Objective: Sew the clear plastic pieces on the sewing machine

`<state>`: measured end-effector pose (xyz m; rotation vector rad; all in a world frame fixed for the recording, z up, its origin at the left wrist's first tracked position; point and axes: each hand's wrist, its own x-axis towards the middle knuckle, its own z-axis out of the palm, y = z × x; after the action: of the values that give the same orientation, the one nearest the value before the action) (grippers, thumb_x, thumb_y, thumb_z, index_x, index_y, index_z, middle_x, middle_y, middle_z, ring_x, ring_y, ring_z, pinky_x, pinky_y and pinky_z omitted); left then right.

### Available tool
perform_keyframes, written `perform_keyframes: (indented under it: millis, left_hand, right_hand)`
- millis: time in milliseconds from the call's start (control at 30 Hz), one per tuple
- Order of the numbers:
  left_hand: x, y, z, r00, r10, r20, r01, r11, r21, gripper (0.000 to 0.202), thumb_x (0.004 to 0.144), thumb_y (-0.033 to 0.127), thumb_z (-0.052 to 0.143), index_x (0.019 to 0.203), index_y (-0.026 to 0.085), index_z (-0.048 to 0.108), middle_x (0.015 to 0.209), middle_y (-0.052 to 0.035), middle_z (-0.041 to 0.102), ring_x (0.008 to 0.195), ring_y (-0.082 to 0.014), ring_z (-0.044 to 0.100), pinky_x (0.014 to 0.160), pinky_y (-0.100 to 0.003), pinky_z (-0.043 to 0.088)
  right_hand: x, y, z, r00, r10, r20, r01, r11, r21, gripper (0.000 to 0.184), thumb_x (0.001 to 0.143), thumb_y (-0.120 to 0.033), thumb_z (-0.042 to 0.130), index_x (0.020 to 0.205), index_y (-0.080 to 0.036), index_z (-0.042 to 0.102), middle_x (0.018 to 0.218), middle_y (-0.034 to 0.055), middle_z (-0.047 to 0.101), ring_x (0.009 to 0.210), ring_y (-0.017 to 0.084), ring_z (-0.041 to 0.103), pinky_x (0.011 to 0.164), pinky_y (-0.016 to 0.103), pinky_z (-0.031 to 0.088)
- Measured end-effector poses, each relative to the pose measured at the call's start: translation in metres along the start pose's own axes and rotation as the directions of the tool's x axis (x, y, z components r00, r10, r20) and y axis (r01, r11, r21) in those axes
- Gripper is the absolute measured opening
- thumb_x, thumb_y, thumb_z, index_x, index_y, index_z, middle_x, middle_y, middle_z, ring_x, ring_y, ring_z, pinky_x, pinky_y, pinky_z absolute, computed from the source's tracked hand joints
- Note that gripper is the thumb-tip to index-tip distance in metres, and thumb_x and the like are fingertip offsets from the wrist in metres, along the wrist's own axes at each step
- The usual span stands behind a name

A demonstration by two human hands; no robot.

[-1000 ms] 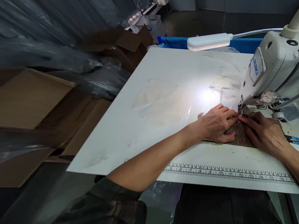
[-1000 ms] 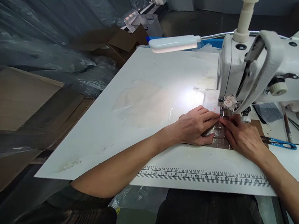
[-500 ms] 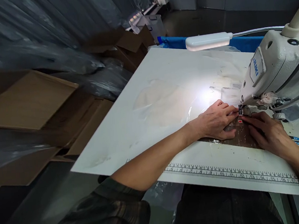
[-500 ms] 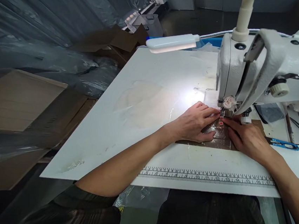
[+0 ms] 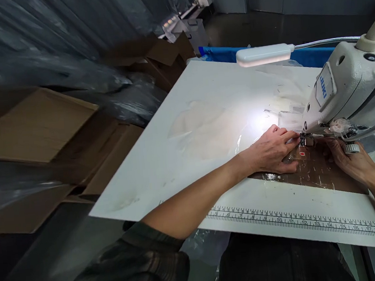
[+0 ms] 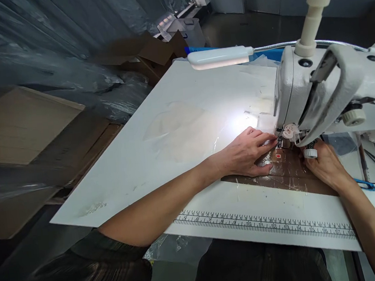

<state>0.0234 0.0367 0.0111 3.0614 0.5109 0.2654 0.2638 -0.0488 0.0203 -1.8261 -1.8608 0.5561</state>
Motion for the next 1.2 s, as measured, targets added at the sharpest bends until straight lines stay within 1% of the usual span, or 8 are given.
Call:
perform_keyframes:
  millis: [100,200,333,467,633,767,1067,1200]
  left_hand:
    - [0.0,0.001,0.0,1.0,-0.005,-0.007,0.005,1.0,0.023,0.059,0.096,0.053,0.042,0.13,0.008,0.059,0.131,-0.0151,0.059,0.097,-0.0246,0.057,0.084,-0.039,0.039]
    - [0.0,0.003,0.001,1.0,-0.017,-0.016,0.018,0.999,0.047,0.06,0.097,0.053,0.041,0.13,0.006,0.058,0.13,-0.0159,0.059,0.097,-0.0252,0.057,0.084,-0.039,0.039]
    - [0.0,0.005,0.004,0.999,-0.04,-0.028,0.041,0.998,0.055,0.06,0.097,0.054,0.04,0.13,0.007,0.057,0.13,-0.017,0.06,0.098,-0.0269,0.057,0.084,-0.04,0.04]
    - [-0.001,0.005,0.006,0.996,-0.074,-0.048,0.073,0.997,-0.016,0.058,0.097,0.052,0.043,0.131,0.006,0.054,0.135,-0.0194,0.057,0.108,-0.0298,0.057,0.09,-0.042,0.041]
    - [-0.001,0.004,0.006,0.988,-0.151,-0.037,0.141,0.969,-0.202,0.072,0.093,0.048,0.052,0.149,0.01,0.029,0.125,-0.0161,0.064,0.119,-0.0299,0.054,0.099,-0.043,0.038]
    - [-0.001,0.004,0.006,0.99,-0.139,-0.021,0.133,0.972,-0.196,0.082,0.095,0.048,0.05,0.155,0.006,0.013,0.128,-0.0179,0.063,0.127,-0.0314,0.048,0.104,-0.044,0.034]
    - [-0.002,0.015,0.001,0.951,-0.307,0.022,0.307,0.952,-0.011,0.086,0.094,0.062,0.047,0.15,0.0,0.029,0.125,-0.0205,0.063,0.104,-0.03,0.058,0.091,-0.041,0.039]
    - [-0.002,0.013,0.002,0.975,-0.213,-0.055,0.215,0.976,0.029,0.079,0.093,0.061,0.049,0.144,0.002,0.038,0.128,-0.0203,0.061,0.108,-0.0305,0.057,0.09,-0.041,0.042]
  right_hand:
    - [-0.002,-0.003,0.004,0.997,-0.044,-0.06,0.042,0.999,-0.034,0.062,0.098,-0.068,0.028,0.077,-0.021,0.063,0.067,0.0066,0.063,0.066,0.023,0.062,0.059,0.035,0.05]
    - [-0.009,-0.003,0.008,0.997,-0.066,-0.046,0.066,0.998,-0.019,0.058,0.095,-0.07,0.039,0.09,-0.019,0.067,0.082,0.0093,0.068,0.075,0.024,0.066,0.065,0.035,0.053]
    - [-0.014,0.002,0.011,0.996,-0.059,-0.062,0.056,0.997,-0.049,0.047,0.095,-0.059,0.046,0.102,-0.018,0.068,0.098,0.0129,0.071,0.078,0.024,0.069,0.065,0.035,0.054]
    - [-0.012,0.007,0.012,0.996,-0.031,-0.083,0.026,0.998,-0.058,0.04,0.093,-0.051,0.048,0.105,-0.018,0.067,0.096,0.0115,0.072,0.079,0.024,0.07,0.065,0.035,0.055]
    - [-0.011,0.005,0.012,0.99,-0.101,-0.1,0.091,0.991,-0.094,0.038,0.094,-0.048,0.047,0.1,-0.017,0.069,0.092,0.0113,0.071,0.077,0.022,0.069,0.066,0.033,0.055]
    - [-0.014,0.002,0.014,0.979,-0.174,-0.103,0.156,0.974,-0.163,0.036,0.095,-0.042,0.045,0.092,-0.019,0.071,0.098,0.0127,0.071,0.079,0.023,0.07,0.068,0.034,0.056]
    - [-0.018,0.008,0.027,0.947,-0.291,-0.135,0.249,0.932,-0.262,0.038,0.099,-0.037,0.043,0.115,-0.017,0.071,0.108,0.0154,0.068,0.079,0.024,0.071,0.065,0.036,0.059]
    - [-0.02,0.015,0.039,0.923,-0.332,-0.195,0.274,0.923,-0.271,0.037,0.1,-0.035,0.04,0.116,-0.018,0.07,0.109,0.016,0.068,0.084,0.028,0.072,0.068,0.041,0.062]
